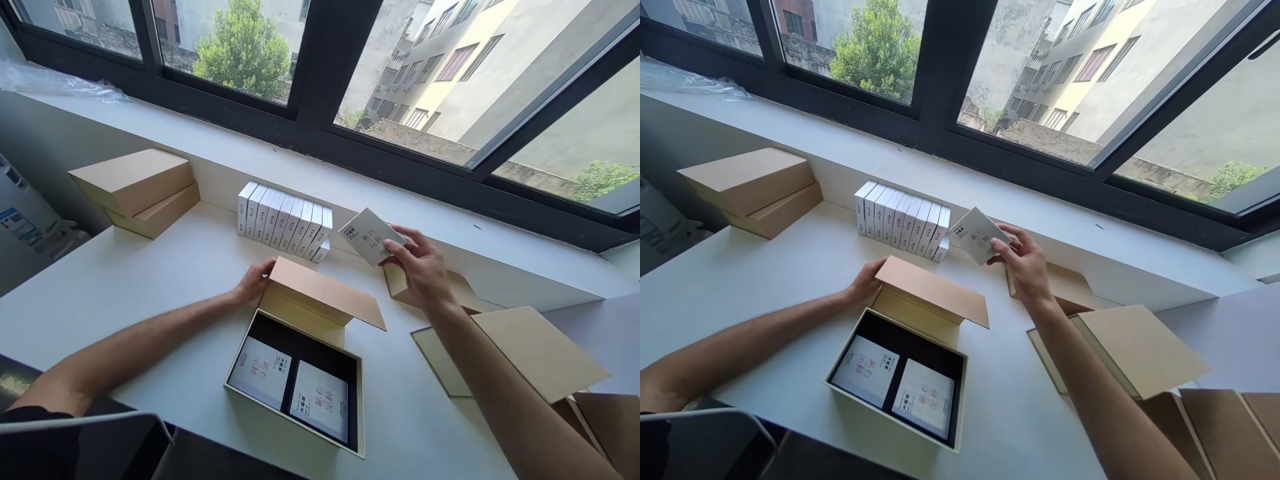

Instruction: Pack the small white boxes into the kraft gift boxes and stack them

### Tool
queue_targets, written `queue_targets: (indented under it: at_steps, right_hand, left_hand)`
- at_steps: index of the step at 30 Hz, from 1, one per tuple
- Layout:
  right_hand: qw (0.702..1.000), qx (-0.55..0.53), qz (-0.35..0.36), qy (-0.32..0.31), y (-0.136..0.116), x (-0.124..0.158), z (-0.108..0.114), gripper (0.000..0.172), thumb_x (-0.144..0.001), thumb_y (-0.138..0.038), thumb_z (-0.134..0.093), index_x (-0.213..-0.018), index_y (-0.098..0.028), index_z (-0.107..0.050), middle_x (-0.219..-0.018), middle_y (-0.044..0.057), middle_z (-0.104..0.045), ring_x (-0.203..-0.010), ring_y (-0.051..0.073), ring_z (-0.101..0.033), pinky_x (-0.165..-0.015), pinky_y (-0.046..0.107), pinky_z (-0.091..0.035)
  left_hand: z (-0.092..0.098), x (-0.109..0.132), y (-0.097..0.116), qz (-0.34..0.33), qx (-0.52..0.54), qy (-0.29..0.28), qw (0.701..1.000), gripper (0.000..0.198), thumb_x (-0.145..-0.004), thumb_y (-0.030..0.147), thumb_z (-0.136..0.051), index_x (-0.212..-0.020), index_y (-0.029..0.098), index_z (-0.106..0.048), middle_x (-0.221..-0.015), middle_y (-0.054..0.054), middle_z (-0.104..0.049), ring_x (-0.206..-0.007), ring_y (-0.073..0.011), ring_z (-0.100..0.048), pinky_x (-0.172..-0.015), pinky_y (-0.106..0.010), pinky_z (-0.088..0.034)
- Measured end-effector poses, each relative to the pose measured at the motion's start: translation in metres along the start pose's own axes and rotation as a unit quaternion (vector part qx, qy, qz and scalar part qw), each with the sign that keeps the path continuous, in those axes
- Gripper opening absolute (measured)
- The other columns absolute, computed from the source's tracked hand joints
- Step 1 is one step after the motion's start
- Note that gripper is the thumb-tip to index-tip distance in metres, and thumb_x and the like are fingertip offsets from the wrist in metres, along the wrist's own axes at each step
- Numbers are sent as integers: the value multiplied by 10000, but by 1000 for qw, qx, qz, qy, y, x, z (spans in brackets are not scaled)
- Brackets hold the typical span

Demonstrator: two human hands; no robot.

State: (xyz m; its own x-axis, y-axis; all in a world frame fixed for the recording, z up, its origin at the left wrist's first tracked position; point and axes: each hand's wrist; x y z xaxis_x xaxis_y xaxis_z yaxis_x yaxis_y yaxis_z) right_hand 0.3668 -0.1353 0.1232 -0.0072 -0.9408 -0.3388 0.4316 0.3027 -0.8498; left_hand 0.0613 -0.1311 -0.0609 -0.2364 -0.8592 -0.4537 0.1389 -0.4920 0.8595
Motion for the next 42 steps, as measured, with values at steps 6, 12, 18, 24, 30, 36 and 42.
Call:
queue_targets:
  at_steps: [6, 12, 18, 24, 30, 36, 42]
  right_hand:
    - [985, 67, 1, -158, -52, 92, 7, 378, -847, -464, -732, -1172, -273, -708, -848, 12, -706, -646, 136, -622, -533, 239, -542]
    - [855, 320, 174, -369, -29, 169, -22, 309, -1004, -412, -503, -1034, -233, -753, -1157, 124, -714, -1037, 290, -667, -847, 462, -571]
    - [810, 303, 300, -403, -30, 178, -51, 376, -1015, -384, -480, -1303, -180, -610, -1345, 152, -612, -1275, 278, -533, -1040, 448, -464]
    - [778, 274, 307, -475, -14, 182, -77, 369, -1022, -457, -422, -939, -192, -666, -1029, 93, -668, -1091, 240, -577, -1036, 450, -439]
    - [951, 113, 261, -126, -7, 108, -41, 364, -1039, -385, -337, -973, -244, -666, -817, 62, -653, -811, 211, -631, -744, 368, -527]
    - [965, 234, -45, -110, 42, -35, -64, 326, -841, -490, -661, -979, -194, -675, -785, 60, -706, -709, 202, -645, -715, 345, -532]
    - [967, 225, -81, -87, 93, -45, -89, 483, -760, -339, -714, -1203, -192, -588, -954, 91, -726, -800, 218, -662, -736, 350, -549]
  left_hand:
    - [5, 2, 3, 9, -24, 4, 1000, 259, -814, 171, -505, -1020, 155, -660, -949, -45, -765, -835, -193, -701, -687, -240, -523]
    - [7, 3, 4, -3, -30, 6, 1000, 301, -802, 137, -495, -1049, 147, -668, -966, -47, -766, -839, -174, -695, -703, -223, -517]
    - [6, 4, 4, -11, -26, 9, 1000, 293, -836, 177, -511, -1086, 149, -661, -988, -65, -761, -871, -188, -705, -713, -236, -529]
    - [4, 3, 1, 4, -25, 8, 1000, 245, -856, 194, -517, -1035, 146, -677, -973, -71, -768, -880, -204, -712, -708, -254, -544]
    - [4, 0, 3, 22, -18, -1, 1000, 238, -855, 211, -531, -1036, 159, -676, -978, -61, -774, -889, -210, -719, -720, -260, -555]
    - [3, 1, 5, 25, -19, -2, 1000, 245, -835, 167, -516, -1027, 164, -669, -956, -50, -777, -878, -202, -725, -684, -239, -548]
    - [2, 2, 2, 7, -8, -6, 1000, 247, -842, 154, -507, -1028, 165, -668, -976, -56, -774, -881, -196, -724, -710, -246, -551]
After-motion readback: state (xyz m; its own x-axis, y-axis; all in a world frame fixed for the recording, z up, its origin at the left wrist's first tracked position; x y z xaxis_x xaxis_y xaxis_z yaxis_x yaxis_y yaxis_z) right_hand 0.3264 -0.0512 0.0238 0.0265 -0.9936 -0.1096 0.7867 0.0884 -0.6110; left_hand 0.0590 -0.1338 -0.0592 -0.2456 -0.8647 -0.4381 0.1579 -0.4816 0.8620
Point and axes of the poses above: each hand's wrist, its own x-axis away from the middle knuckle, its own z-axis out of the back of the hand, y = z × x
